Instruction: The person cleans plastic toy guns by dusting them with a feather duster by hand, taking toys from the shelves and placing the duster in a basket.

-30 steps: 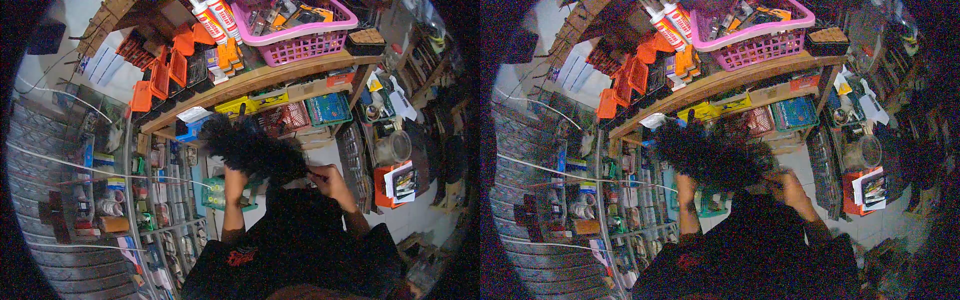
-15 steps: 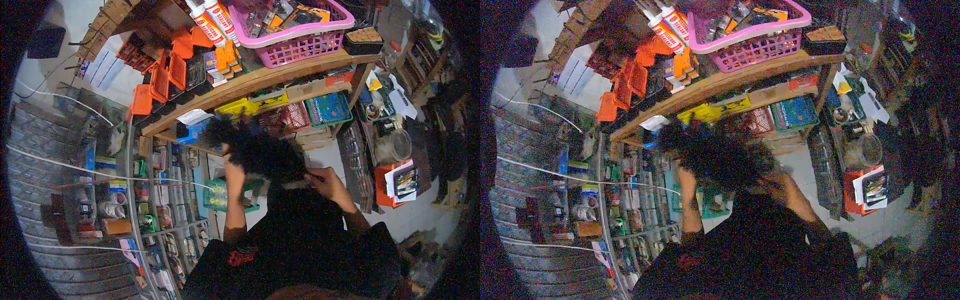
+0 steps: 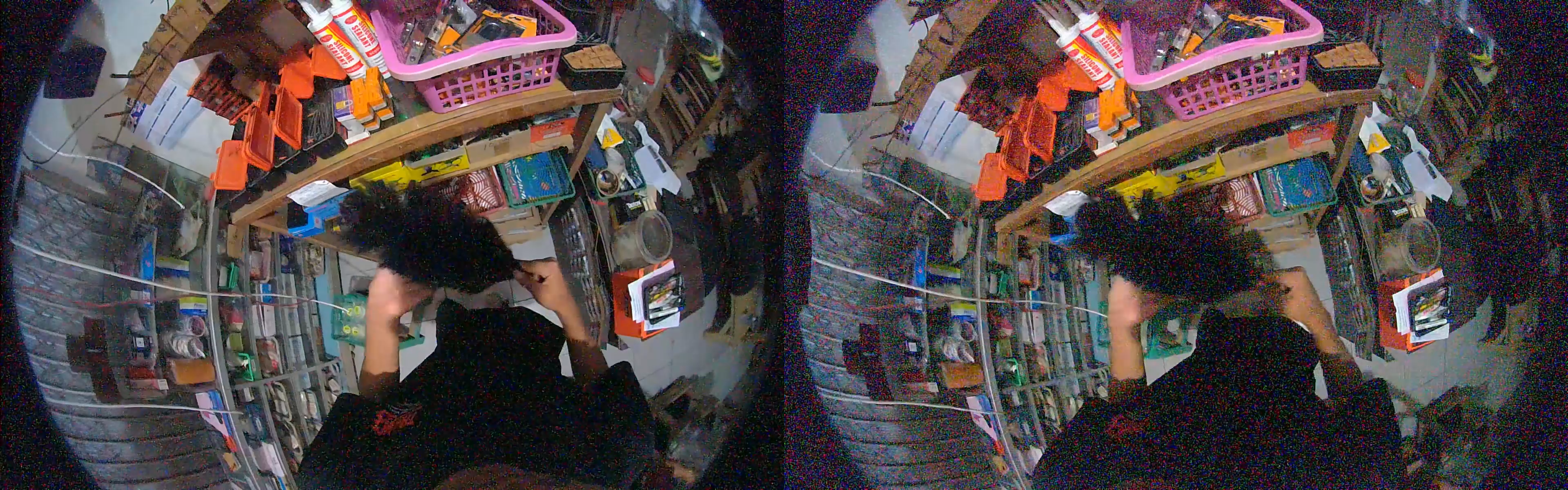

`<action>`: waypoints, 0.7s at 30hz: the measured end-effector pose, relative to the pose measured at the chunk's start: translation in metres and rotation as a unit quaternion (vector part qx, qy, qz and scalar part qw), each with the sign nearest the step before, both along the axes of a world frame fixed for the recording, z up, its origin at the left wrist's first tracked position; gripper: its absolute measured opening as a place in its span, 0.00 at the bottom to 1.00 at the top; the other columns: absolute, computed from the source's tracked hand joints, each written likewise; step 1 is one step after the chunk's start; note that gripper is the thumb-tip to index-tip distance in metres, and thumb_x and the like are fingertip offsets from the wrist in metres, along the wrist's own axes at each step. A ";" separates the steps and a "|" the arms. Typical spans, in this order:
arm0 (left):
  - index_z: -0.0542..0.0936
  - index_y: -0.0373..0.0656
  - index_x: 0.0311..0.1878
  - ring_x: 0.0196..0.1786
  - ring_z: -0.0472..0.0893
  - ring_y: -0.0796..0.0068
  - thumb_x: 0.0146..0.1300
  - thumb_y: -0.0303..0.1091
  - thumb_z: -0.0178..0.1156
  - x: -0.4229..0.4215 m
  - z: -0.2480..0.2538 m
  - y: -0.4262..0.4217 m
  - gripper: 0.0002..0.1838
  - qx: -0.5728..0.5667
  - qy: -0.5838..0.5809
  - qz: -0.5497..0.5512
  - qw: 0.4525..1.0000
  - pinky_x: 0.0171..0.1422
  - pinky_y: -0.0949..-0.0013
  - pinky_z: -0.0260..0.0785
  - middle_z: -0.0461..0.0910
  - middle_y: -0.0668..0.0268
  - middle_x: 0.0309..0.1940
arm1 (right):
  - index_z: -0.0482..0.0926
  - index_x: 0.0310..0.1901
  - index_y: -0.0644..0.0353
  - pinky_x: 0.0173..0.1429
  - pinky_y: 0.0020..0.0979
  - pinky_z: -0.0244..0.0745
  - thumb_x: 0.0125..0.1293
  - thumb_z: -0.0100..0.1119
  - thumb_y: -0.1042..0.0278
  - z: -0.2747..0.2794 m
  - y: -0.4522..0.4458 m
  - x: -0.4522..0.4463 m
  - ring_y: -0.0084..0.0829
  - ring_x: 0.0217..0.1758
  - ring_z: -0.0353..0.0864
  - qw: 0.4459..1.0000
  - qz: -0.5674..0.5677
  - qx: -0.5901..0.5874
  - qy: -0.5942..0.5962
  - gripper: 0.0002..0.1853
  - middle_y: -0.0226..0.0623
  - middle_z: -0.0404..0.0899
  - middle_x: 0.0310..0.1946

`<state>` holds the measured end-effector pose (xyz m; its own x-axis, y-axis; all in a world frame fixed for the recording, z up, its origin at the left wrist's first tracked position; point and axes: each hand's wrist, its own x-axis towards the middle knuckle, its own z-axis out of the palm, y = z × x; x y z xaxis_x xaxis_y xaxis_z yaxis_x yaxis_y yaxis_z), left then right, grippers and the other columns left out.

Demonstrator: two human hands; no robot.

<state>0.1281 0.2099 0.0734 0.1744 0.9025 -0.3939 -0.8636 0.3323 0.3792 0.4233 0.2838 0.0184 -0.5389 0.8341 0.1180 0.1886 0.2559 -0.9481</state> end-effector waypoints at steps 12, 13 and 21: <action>0.70 0.43 0.62 0.60 0.71 0.55 0.65 0.39 0.46 0.012 -0.005 -0.006 0.23 0.057 0.081 0.006 0.995 0.68 0.52 0.61 0.73 0.61 0.60 | 0.75 0.23 0.67 0.21 0.30 0.53 0.55 0.63 0.73 -0.011 0.001 -0.006 0.23 0.14 0.57 0.999 0.000 -0.009 0.051 0.09 0.38 0.59 0.12; 0.69 0.43 0.62 0.61 0.71 0.55 0.64 0.39 0.47 -0.005 0.006 -0.006 0.23 0.123 0.116 -0.038 0.985 0.69 0.54 0.60 0.72 0.61 0.60 | 0.76 0.25 0.66 0.25 0.31 0.58 0.56 0.62 0.72 -0.013 0.000 -0.002 0.25 0.18 0.63 0.999 0.020 -0.012 0.032 0.08 0.39 0.65 0.15; 0.73 0.46 0.60 0.60 0.72 0.57 0.67 0.45 0.44 0.046 -0.049 -0.012 0.23 0.070 0.359 0.093 0.926 0.68 0.52 0.59 0.74 0.59 0.59 | 0.69 0.16 0.65 0.21 0.32 0.50 0.54 0.62 0.73 0.005 -0.004 -0.005 0.34 0.14 0.55 0.989 0.032 0.071 0.128 0.14 0.41 0.59 0.11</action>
<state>0.1745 0.1975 0.0247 -0.2504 0.9416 -0.2250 -0.4094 0.1077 0.9060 0.4181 0.2801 0.0234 -0.5275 0.7642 0.3711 -0.0740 0.3938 -0.9162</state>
